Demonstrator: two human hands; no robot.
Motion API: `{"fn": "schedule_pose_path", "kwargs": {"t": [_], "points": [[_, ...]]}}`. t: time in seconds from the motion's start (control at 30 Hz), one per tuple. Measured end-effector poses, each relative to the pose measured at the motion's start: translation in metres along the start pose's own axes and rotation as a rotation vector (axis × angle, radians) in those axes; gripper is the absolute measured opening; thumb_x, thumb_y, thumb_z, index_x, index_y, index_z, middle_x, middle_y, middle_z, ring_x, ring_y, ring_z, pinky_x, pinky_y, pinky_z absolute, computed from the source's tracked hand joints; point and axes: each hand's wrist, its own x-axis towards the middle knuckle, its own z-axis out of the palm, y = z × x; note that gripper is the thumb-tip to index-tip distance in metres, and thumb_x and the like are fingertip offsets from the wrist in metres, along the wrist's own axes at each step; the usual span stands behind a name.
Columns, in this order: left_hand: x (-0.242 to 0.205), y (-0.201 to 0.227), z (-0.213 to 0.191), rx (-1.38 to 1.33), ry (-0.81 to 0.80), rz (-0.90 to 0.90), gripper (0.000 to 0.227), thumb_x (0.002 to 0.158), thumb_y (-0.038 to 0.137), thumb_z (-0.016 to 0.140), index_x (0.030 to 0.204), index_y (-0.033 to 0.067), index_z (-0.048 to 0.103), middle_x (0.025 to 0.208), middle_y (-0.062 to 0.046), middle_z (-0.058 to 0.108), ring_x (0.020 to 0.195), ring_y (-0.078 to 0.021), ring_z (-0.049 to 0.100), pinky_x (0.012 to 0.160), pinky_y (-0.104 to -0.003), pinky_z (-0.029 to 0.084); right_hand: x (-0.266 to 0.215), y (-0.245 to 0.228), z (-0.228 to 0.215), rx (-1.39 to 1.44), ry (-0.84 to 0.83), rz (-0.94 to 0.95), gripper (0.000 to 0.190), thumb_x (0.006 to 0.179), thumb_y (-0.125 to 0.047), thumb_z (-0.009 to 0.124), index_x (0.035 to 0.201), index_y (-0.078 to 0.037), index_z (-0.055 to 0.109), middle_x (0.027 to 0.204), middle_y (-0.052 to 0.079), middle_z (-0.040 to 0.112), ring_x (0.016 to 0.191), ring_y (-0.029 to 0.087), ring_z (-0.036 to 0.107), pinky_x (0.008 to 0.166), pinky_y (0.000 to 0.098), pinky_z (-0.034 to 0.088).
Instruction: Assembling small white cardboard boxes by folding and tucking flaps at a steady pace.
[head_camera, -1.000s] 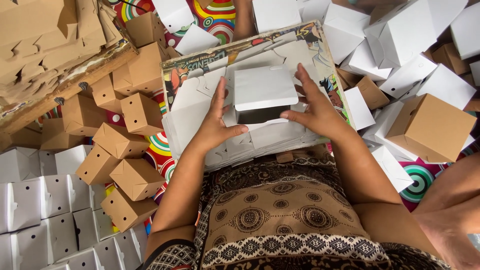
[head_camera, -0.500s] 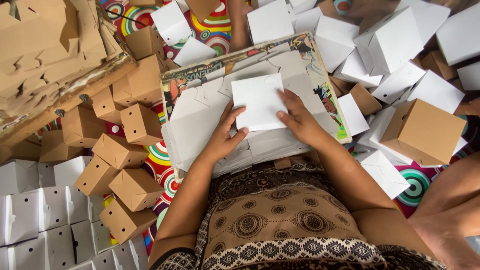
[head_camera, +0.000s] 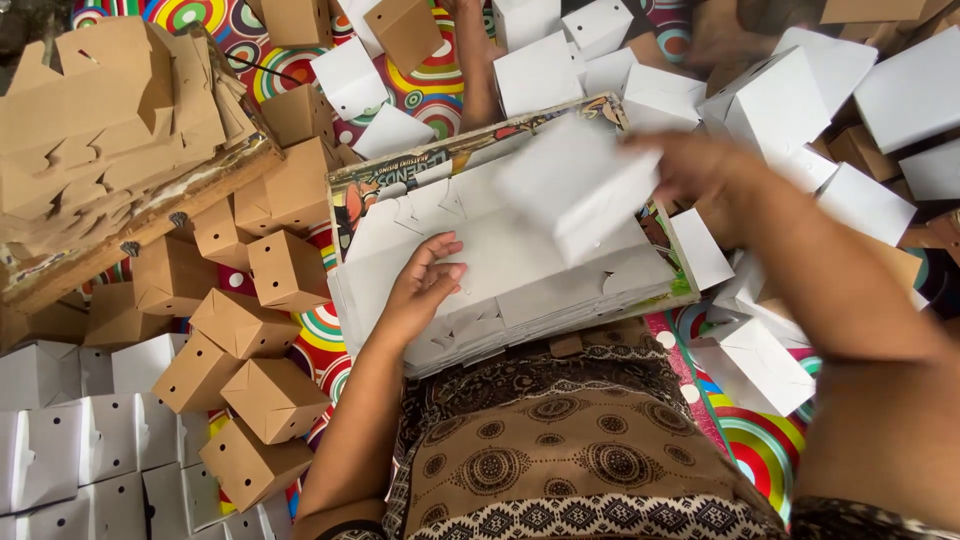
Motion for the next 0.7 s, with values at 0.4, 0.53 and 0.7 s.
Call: {"fn": "schedule_pose_path", "kwargs": {"t": [0.4, 0.53, 0.7], "points": [[0.005, -0.006, 0.025, 0.428, -0.03, 0.108, 0.057, 0.094, 0.021, 0.074, 0.146, 0.0103, 0.054, 0.147, -0.017, 0.055, 0.137, -0.0347, 0.052, 0.11, -0.045, 0.045, -0.001, -0.034, -0.053, -0.076, 0.175, -0.647, 0.033, 0.115, -0.016, 0.053, 0.141, 0.004, 0.056, 0.113, 0.015, 0.063, 0.091, 0.021, 0.066, 0.077, 0.0337, 0.063], [-0.002, 0.016, 0.038, 0.787, -0.136, 0.055, 0.051, 0.094, 0.031, 0.072, 0.139, 0.0101, 0.064, 0.141, -0.016, 0.063, 0.135, -0.0353, 0.055, 0.11, -0.046, 0.047, -0.048, -0.02, 0.039, -0.383, 0.133, -0.423, 0.032, 0.101, -0.032, 0.071, 0.131, -0.023, 0.071, 0.11, 0.006, 0.075, 0.097, 0.023, 0.073, 0.086, 0.0384, 0.058], [-0.005, 0.032, 0.055, 1.028, -0.356, -0.035, 0.051, 0.093, 0.041, 0.068, 0.139, 0.0183, 0.065, 0.146, -0.012, 0.058, 0.139, -0.0376, 0.048, 0.112, -0.048, 0.042, -0.077, 0.021, 0.097, -1.005, -0.045, -0.363, 0.063, 0.072, -0.059, 0.086, 0.13, -0.042, 0.07, 0.119, -0.006, 0.077, 0.109, 0.019, 0.074, 0.091, 0.0358, 0.059]]}}
